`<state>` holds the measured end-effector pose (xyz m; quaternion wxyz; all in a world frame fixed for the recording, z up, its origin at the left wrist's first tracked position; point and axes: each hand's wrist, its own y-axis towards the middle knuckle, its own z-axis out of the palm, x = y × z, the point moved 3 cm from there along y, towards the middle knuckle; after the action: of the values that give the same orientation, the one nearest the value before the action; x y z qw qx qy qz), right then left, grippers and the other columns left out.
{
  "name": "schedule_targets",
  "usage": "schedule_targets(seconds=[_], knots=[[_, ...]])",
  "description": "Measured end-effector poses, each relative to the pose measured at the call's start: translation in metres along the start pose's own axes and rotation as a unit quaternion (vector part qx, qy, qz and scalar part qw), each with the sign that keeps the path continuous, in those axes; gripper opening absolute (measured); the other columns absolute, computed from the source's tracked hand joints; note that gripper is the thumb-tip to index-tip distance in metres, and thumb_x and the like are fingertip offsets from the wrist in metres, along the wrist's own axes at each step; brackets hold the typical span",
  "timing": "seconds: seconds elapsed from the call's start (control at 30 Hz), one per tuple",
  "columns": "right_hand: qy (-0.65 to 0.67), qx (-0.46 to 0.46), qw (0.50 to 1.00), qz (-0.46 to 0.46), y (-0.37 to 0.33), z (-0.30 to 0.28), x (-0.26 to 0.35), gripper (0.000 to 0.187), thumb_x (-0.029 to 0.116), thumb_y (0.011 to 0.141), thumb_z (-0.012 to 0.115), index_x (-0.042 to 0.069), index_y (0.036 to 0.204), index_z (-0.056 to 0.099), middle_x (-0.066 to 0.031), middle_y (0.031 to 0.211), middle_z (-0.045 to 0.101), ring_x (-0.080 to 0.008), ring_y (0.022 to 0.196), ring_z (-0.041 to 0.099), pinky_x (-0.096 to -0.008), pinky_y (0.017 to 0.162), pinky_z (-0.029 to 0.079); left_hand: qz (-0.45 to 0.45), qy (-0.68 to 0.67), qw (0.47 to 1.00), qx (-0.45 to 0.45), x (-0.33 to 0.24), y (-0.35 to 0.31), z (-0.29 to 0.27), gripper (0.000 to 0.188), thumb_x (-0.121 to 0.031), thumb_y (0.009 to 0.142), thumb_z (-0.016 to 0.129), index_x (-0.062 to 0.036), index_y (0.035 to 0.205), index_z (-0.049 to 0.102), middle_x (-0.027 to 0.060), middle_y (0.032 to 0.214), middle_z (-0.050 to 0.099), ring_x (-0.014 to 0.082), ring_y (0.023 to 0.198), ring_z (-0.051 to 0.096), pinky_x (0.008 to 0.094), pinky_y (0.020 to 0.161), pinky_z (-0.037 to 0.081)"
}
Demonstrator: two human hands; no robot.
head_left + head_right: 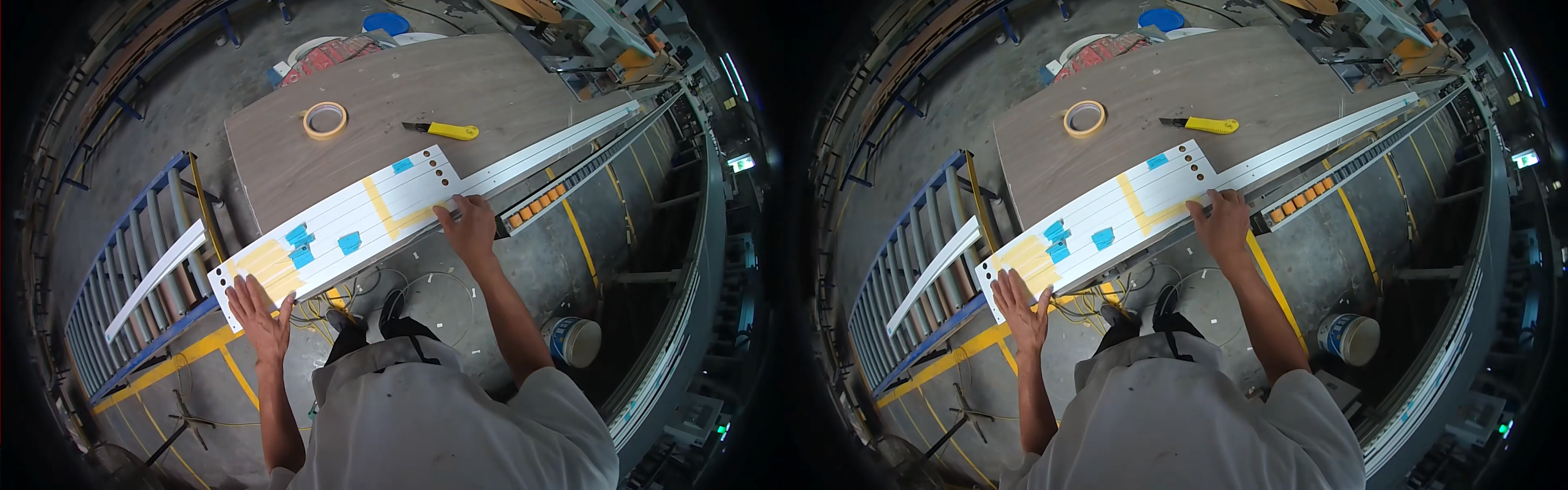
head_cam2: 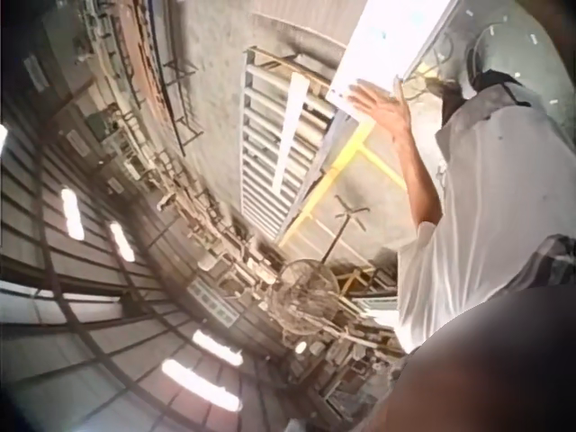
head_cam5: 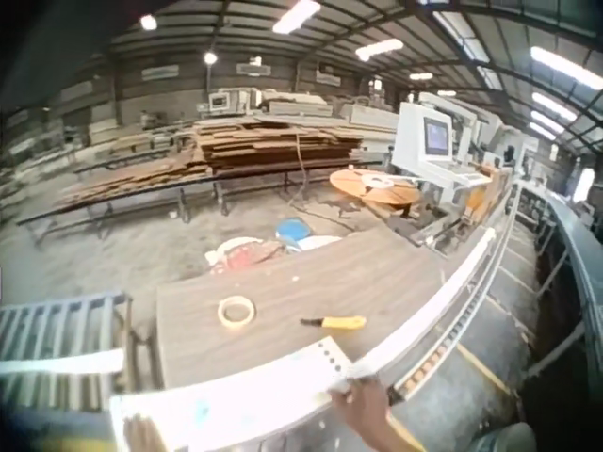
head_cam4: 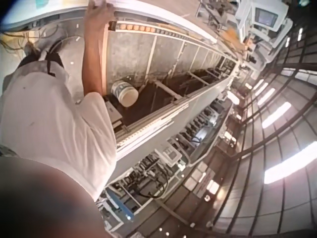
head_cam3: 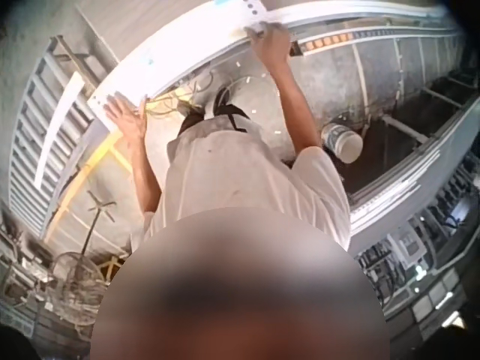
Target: Applying blue labels and using a utility knife to trim tape on long white profiles.
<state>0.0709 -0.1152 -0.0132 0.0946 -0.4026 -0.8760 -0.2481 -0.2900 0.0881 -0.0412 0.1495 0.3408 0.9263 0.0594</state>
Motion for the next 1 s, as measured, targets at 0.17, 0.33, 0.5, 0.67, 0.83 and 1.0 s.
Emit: schedule_targets(seconds=[0.17,0.33,0.5,0.67,0.83,1.0], knots=[[-0.009,-0.001,0.999,0.053,-0.009,0.026,0.020,0.032,0.029,0.074,0.076,0.003,0.091,0.070,-0.0164,0.083,0.066,-0.0356,0.081,0.062,-0.0468,0.069,0.049,-0.020,0.008,1.000,-0.018,-0.002,-0.007,-0.004,0.085,-0.043,0.085,0.068,-0.0007,0.147,0.028,0.0234,0.154,0.023,0.0451,0.143,0.015,0.0545,0.115,0.014],[-0.028,0.043,0.979,0.196,-0.005,0.014,-0.016,0.021,0.027,0.081,0.069,0.006,0.083,0.071,-0.0161,0.082,0.069,-0.0357,0.080,0.066,-0.0465,0.070,0.052,-0.016,-0.023,1.000,-0.005,-0.023,-0.001,0.005,0.091,-0.054,0.083,0.065,0.0066,0.142,0.032,0.0303,0.149,0.026,0.0521,0.139,0.017,0.0576,0.113,0.016],[-0.091,0.007,0.991,0.098,0.005,0.024,-0.016,0.016,0.020,0.085,0.061,0.006,0.082,0.067,-0.0169,0.080,0.068,-0.0404,0.075,0.065,-0.0480,0.066,0.052,0.007,-0.017,1.000,0.005,-0.026,0.008,-0.004,0.104,-0.065,0.076,0.066,0.0048,0.144,0.029,0.0298,0.149,0.025,0.0511,0.139,0.017,0.0635,0.111,0.014],[-0.020,0.076,0.995,0.069,0.012,0.035,-0.017,0.014,0.016,0.085,0.059,0.003,0.081,0.064,-0.0202,0.079,0.066,-0.0419,0.078,0.064,-0.0491,0.072,0.051,0.127,-0.053,0.988,0.075,-0.031,0.063,-0.008,0.121,-0.075,0.060,0.069,-0.0003,0.146,0.031,0.0289,0.149,0.025,0.0468,0.142,0.016,0.0575,0.115,0.013],[0.177,0.177,0.967,-0.039,-0.033,-0.008,0.071,0.006,0.006,0.087,0.059,0.000,0.087,0.061,-0.0188,0.077,0.061,-0.0339,0.072,0.063,-0.0352,0.064,0.049,0.122,-0.024,0.984,0.126,-0.024,0.070,0.009,0.124,-0.072,0.055,0.073,-0.0039,0.148,0.028,0.0285,0.148,0.026,0.0440,0.141,0.019,0.0542,0.117,0.011],[0.495,0.380,0.774,-0.106,-0.070,-0.095,0.144,0.004,0.004,0.091,0.058,0.000,0.090,0.058,-0.0070,0.082,0.062,-0.0182,0.074,0.060,-0.0287,0.064,0.048,0.122,-0.031,0.983,0.134,-0.035,0.074,0.004,0.123,-0.072,0.056,0.074,-0.0048,0.148,0.029,0.0273,0.149,0.026,0.0436,0.142,0.018,0.0541,0.117,0.010]])
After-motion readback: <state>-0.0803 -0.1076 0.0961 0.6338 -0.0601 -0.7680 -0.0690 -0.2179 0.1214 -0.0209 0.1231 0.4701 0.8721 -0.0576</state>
